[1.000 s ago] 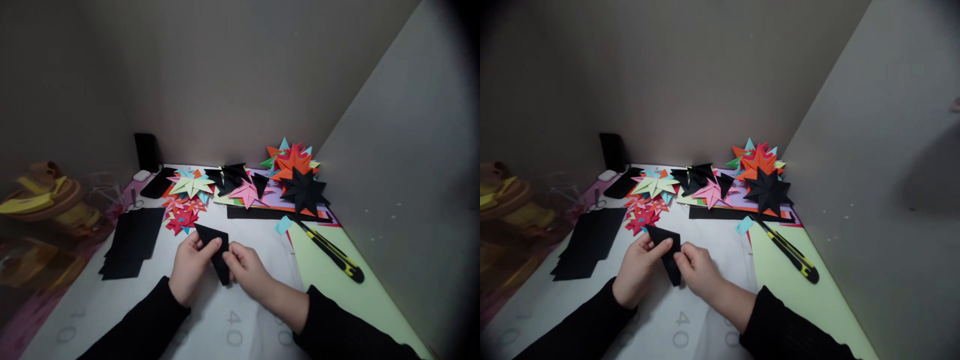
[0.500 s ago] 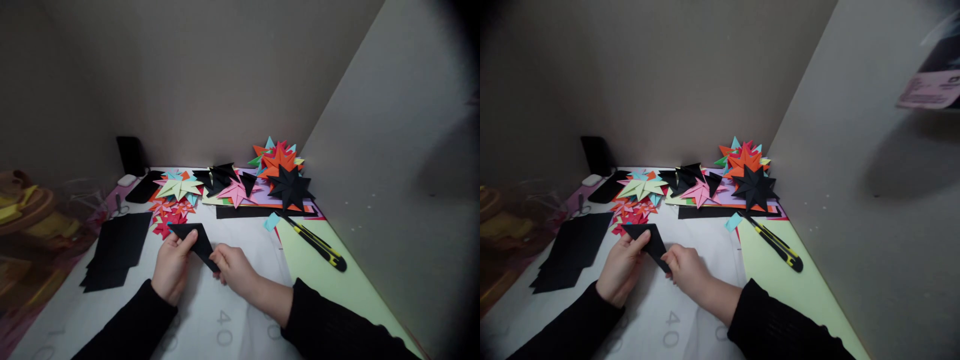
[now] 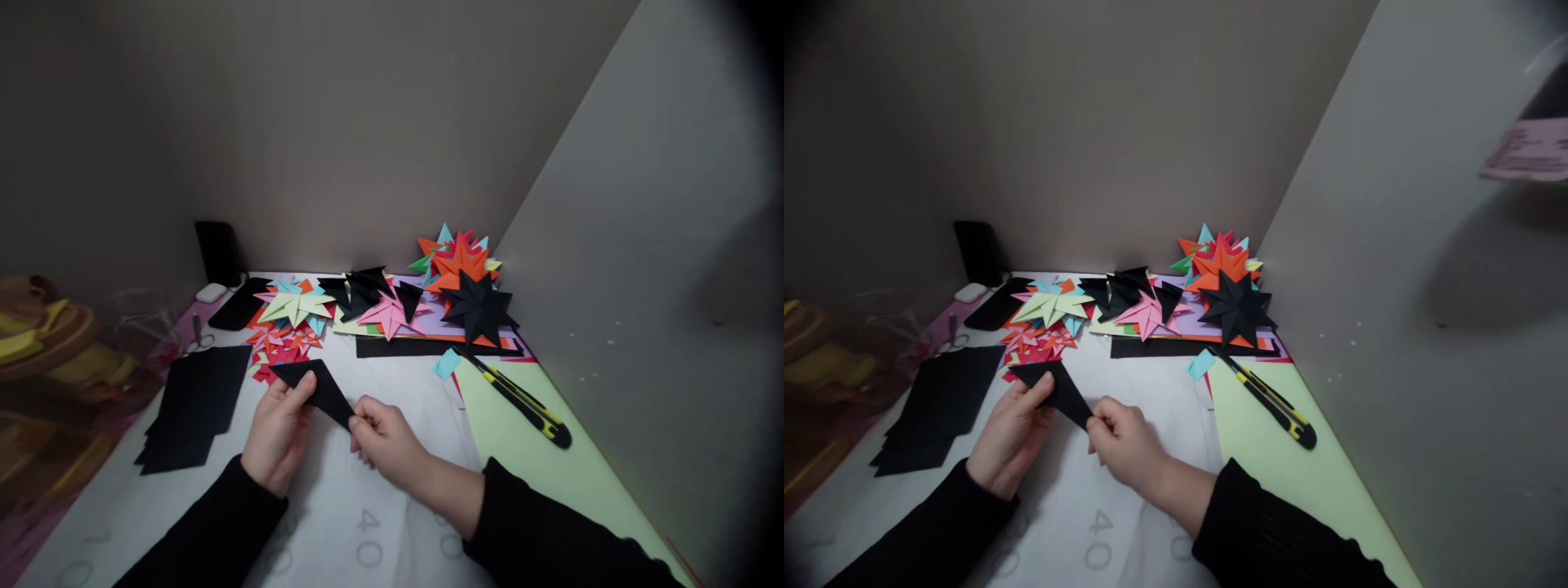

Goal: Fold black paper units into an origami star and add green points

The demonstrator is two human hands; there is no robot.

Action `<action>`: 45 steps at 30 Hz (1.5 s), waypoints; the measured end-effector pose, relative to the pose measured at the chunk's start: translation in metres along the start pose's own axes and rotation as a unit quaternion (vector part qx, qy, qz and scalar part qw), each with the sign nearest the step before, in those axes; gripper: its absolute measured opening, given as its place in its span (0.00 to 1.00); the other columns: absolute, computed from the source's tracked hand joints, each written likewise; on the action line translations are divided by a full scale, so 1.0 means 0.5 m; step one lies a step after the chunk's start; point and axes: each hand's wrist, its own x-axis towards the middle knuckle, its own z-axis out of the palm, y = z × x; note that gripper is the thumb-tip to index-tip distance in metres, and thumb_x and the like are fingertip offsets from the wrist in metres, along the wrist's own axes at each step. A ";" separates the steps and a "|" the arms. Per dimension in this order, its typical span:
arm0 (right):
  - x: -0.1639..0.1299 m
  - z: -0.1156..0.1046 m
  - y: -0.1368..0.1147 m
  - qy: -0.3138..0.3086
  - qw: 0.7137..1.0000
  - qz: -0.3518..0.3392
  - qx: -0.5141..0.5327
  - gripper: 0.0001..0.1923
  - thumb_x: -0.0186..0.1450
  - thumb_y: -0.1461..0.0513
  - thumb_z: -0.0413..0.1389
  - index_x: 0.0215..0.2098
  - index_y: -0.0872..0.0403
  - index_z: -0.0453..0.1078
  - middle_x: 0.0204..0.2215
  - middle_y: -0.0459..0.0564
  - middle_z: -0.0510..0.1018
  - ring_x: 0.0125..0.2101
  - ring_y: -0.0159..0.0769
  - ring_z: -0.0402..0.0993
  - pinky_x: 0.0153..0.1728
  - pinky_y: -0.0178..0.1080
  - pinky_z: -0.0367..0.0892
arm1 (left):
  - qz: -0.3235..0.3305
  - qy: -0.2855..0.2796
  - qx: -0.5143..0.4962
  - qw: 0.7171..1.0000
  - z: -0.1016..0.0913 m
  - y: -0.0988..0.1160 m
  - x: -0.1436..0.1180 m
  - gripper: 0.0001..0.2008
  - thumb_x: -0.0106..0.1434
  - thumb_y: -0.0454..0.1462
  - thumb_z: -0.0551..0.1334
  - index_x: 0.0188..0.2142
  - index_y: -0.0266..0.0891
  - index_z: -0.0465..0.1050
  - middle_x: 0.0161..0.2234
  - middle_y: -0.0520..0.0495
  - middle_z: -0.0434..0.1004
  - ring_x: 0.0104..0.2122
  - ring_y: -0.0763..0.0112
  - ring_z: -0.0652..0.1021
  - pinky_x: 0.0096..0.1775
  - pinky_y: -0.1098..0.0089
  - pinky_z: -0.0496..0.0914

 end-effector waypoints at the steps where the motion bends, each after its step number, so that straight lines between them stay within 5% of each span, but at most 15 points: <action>1: -0.002 0.001 0.001 0.000 1.000 -0.002 -0.006 0.09 0.63 0.64 0.48 0.24 0.52 0.59 0.15 0.39 0.68 0.14 0.26 0.61 0.15 0.28 0.56 | -0.002 0.005 -0.007 1.000 -0.002 0.005 0.004 0.14 0.48 0.34 0.73 0.36 0.35 0.76 0.33 0.48 0.80 0.30 0.73 0.78 0.32 0.77 0.73; 6: -0.011 0.001 0.011 -0.009 0.999 -0.018 -0.028 0.07 0.62 0.65 0.49 0.25 0.52 0.60 0.16 0.40 0.69 0.15 0.26 0.62 0.17 0.28 0.56 | 0.062 0.111 -0.052 0.990 -0.018 0.054 0.031 0.09 0.49 0.31 0.72 0.24 0.36 0.72 0.26 0.54 0.77 0.25 0.79 0.76 0.25 0.82 0.70; 11: -0.004 -0.002 0.011 0.011 0.997 -0.045 0.065 0.12 0.65 0.54 0.49 0.29 0.52 0.60 0.20 0.41 0.69 0.17 0.26 0.61 0.18 0.30 0.57 | -0.001 -0.055 0.072 0.996 -0.019 0.028 0.007 0.13 0.48 0.35 0.73 0.33 0.34 0.75 0.29 0.48 0.79 0.28 0.74 0.77 0.30 0.77 0.71; 15: -0.006 0.003 0.009 -0.007 1.000 -0.020 0.007 0.16 0.63 0.53 0.51 0.22 0.52 0.57 0.14 0.39 0.62 0.15 0.26 0.59 0.17 0.30 0.53 | -0.031 -0.099 0.089 0.991 -0.004 -0.025 -0.027 0.12 0.49 0.35 0.72 0.33 0.34 0.75 0.29 0.49 0.79 0.27 0.76 0.75 0.30 0.77 0.69; 18: -0.014 0.011 0.006 -0.006 1.000 0.001 -0.023 0.14 0.62 0.57 0.51 0.21 0.52 0.57 0.13 0.39 0.63 0.15 0.26 0.58 0.17 0.30 0.52 | -0.023 -0.065 0.044 0.997 -0.001 -0.026 -0.027 0.12 0.49 0.36 0.72 0.32 0.34 0.75 0.29 0.49 0.79 0.27 0.76 0.76 0.32 0.77 0.69; 25: -0.023 0.011 -0.005 -0.022 0.998 -0.032 -0.042 0.11 0.59 0.62 0.51 0.19 0.53 0.61 0.16 0.42 0.65 0.19 0.28 0.60 0.21 0.32 0.55 | 0.095 0.047 -0.025 0.994 -0.029 0.044 0.032 0.16 0.46 0.37 0.74 0.33 0.35 0.75 0.31 0.49 0.80 0.29 0.74 0.77 0.34 0.75 0.71; 27: -0.017 0.004 -0.004 0.019 0.999 -0.041 0.003 0.11 0.62 0.59 0.51 0.23 0.53 0.61 0.18 0.41 0.65 0.19 0.28 0.60 0.21 0.32 0.56 | 0.041 0.003 0.021 0.999 -0.032 0.040 0.030 0.15 0.45 0.37 0.74 0.31 0.35 0.75 0.29 0.49 0.79 0.27 0.74 0.77 0.32 0.75 0.70; 30: -0.006 -0.006 0.001 0.079 0.991 -0.063 0.084 0.11 0.63 0.53 0.52 0.33 0.52 0.62 0.22 0.40 0.65 0.20 0.28 0.60 0.21 0.32 0.57 | -0.094 -0.156 0.120 0.976 -0.025 0.014 0.005 0.13 0.46 0.37 0.74 0.30 0.33 0.75 0.26 0.47 0.79 0.26 0.72 0.77 0.32 0.73 0.69; 35: 0.000 -0.017 0.006 0.063 0.995 -0.024 0.074 0.17 0.62 0.49 0.54 0.26 0.52 0.60 0.17 0.39 0.62 0.18 0.28 0.58 0.20 0.32 0.54 | -0.135 -0.285 0.170 0.934 -0.009 -0.004 -0.028 0.11 0.51 0.39 0.70 0.31 0.35 0.76 0.27 0.46 0.79 0.28 0.67 0.78 0.34 0.69 0.69; 42: 0.006 -0.022 -0.001 0.061 0.996 0.004 0.065 0.19 0.61 0.48 0.54 0.24 0.51 0.58 0.13 0.37 0.60 0.15 0.26 0.54 0.18 0.31 0.50 | -0.132 -0.257 0.197 0.937 -0.014 -0.001 -0.024 0.13 0.52 0.44 0.69 0.28 0.36 0.74 0.22 0.50 0.74 0.22 0.72 0.73 0.27 0.73 0.65; 45: 0.013 -0.025 0.008 0.068 0.994 0.007 0.080 0.18 0.61 0.48 0.53 0.24 0.52 0.58 0.13 0.37 0.60 0.15 0.26 0.54 0.17 0.31 0.49 | -0.094 -0.166 0.207 0.960 -0.021 0.008 -0.009 0.16 0.54 0.46 0.67 0.26 0.35 0.72 0.19 0.51 0.72 0.18 0.76 0.69 0.23 0.76 0.63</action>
